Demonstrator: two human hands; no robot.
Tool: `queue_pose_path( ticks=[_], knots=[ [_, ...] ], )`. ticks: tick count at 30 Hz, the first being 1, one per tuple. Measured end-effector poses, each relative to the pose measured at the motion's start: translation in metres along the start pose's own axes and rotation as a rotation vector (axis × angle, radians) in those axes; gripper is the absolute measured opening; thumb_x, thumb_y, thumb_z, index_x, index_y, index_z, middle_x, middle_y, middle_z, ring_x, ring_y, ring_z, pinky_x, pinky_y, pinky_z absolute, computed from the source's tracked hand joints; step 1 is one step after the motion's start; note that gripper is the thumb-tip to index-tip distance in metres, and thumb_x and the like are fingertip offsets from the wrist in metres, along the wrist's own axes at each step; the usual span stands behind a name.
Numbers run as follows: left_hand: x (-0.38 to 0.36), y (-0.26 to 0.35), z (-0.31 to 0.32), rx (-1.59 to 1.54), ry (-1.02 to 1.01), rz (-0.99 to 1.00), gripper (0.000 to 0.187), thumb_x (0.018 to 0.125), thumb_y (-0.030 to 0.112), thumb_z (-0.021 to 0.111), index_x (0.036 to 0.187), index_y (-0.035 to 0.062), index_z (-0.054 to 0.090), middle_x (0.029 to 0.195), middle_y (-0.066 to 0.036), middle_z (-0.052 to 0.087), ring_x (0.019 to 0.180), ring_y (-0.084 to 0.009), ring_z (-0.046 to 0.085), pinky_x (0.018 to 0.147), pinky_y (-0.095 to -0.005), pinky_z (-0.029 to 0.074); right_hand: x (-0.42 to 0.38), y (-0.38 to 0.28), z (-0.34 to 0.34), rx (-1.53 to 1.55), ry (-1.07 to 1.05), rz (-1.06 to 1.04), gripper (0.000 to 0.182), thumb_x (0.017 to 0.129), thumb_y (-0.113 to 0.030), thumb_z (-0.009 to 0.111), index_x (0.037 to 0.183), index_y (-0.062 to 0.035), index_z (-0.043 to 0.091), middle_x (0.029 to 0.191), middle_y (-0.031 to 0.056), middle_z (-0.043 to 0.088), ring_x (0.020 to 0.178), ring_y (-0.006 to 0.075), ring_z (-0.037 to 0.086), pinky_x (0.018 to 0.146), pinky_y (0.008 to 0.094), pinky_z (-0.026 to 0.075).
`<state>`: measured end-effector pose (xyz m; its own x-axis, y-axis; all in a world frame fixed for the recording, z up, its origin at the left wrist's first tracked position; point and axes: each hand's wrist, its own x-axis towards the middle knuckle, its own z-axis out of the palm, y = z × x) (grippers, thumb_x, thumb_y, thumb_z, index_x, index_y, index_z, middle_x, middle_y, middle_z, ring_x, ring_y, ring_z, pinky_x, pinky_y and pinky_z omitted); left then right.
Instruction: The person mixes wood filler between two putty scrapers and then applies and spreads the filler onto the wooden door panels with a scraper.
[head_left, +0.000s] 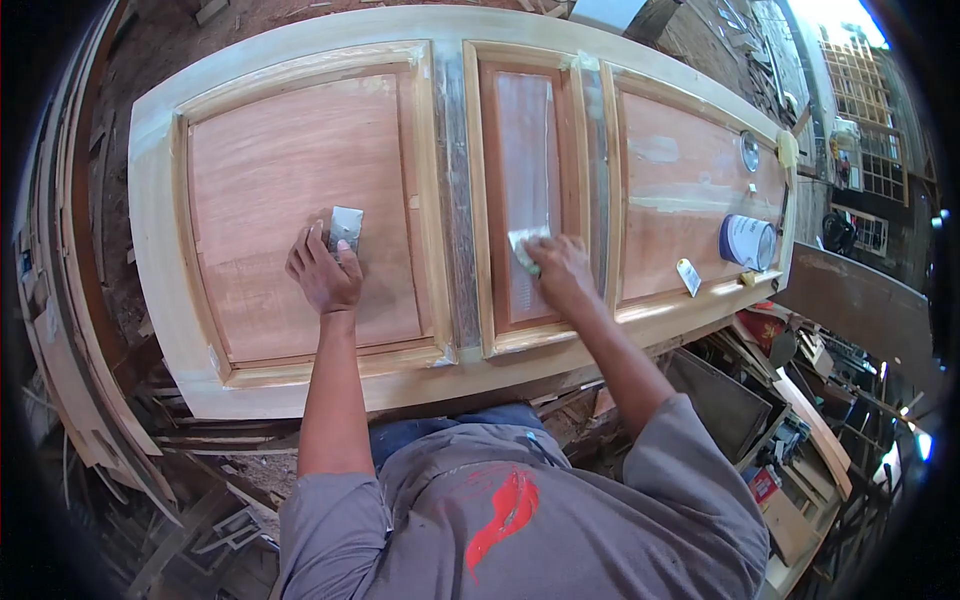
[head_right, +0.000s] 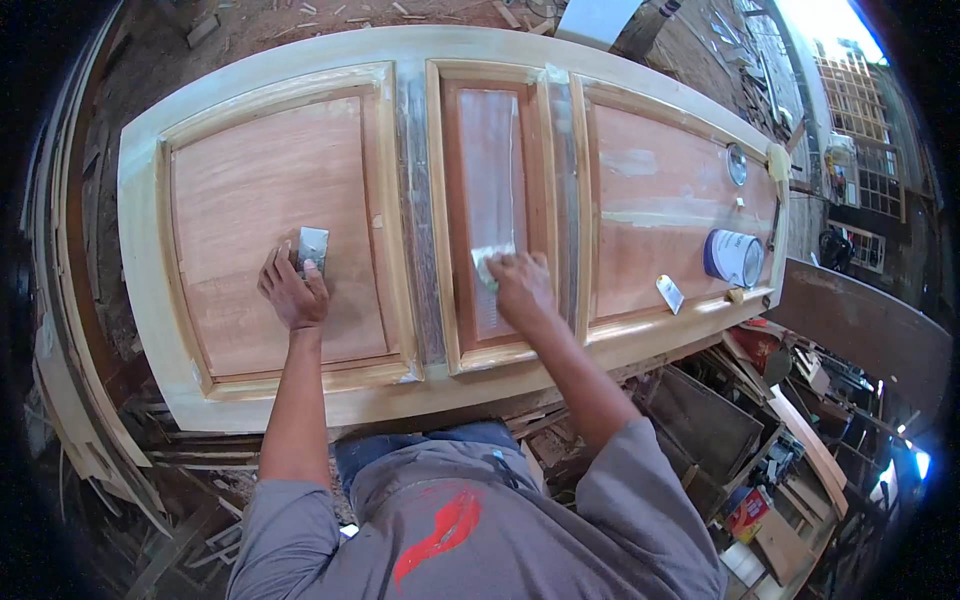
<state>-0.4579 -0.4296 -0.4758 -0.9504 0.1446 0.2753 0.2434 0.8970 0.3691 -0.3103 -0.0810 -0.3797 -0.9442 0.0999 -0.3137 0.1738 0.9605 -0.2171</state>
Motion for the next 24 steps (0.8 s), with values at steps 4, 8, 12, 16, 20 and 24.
queue_pose_path(
  ticks=[4,8,12,16,20,24],
  knots=[
    [0.0,0.002,-0.001,-0.003,0.007,0.013,0.053,0.095,0.036,0.054,0.139,0.0064,0.055,0.136,-0.019,0.057,0.126,-0.0412,0.051,0.109,-0.0565,0.035,-0.072,-0.015,0.033,-0.006,0.065,-0.009,0.048,0.081,-0.002,0.061,0.128,-0.0108,0.071,0.126,0.0121,0.07,0.118,0.0268,0.064,0.104,0.0467,0.042],
    [0.0,0.003,-0.002,-0.012,-0.007,0.004,0.052,0.095,0.036,0.054,0.138,0.0063,0.055,0.136,-0.019,0.057,0.126,-0.0411,0.051,0.108,-0.0567,0.035,-0.123,-0.026,0.044,0.006,-0.002,0.017,0.054,0.075,-0.001,0.066,0.129,-0.012,0.071,0.132,0.01,0.068,0.122,0.0275,0.063,0.107,0.0459,0.04],
    [0.002,0.003,-0.002,0.002,-0.002,-0.009,0.052,0.095,0.036,0.055,0.138,0.0063,0.056,0.135,-0.019,0.057,0.126,-0.0406,0.052,0.108,-0.0567,0.036,-0.127,-0.021,0.021,0.049,-0.142,0.058,0.051,0.078,0.0,0.066,0.126,-0.0154,0.074,0.131,0.011,0.069,0.126,0.0278,0.061,0.109,0.0474,0.038],
    [0.001,0.0,-0.001,-0.002,0.0,0.0,0.051,0.095,0.036,0.055,0.138,0.0063,0.056,0.135,-0.019,0.058,0.125,-0.0404,0.052,0.107,-0.0567,0.036,-0.04,0.01,-0.031,0.225,0.001,0.162,0.048,0.082,0.002,0.063,0.125,-0.0159,0.075,0.127,0.0137,0.07,0.127,0.0313,0.06,0.111,0.0538,0.038],
    [0.002,0.0,-0.001,-0.013,-0.01,-0.016,0.053,0.097,0.038,0.054,0.139,0.0054,0.055,0.135,-0.021,0.058,0.127,-0.0415,0.052,0.109,-0.057,0.036,0.122,0.075,-0.077,0.096,0.166,0.175,0.056,0.075,-0.001,0.065,0.128,-0.0183,0.074,0.109,0.026,0.072,0.102,0.0438,0.071,0.091,0.051,0.056],
    [0.001,0.0,-0.001,-0.004,-0.012,-0.021,0.053,0.097,0.038,0.054,0.139,0.0052,0.056,0.134,-0.02,0.058,0.126,-0.041,0.052,0.109,-0.0566,0.036,0.23,0.091,-0.107,0.0,0.093,0.151,0.054,0.081,-0.004,0.059,0.13,-0.0218,0.074,0.109,0.0251,0.074,0.103,0.0435,0.071,0.093,0.0495,0.056]
  ],
)
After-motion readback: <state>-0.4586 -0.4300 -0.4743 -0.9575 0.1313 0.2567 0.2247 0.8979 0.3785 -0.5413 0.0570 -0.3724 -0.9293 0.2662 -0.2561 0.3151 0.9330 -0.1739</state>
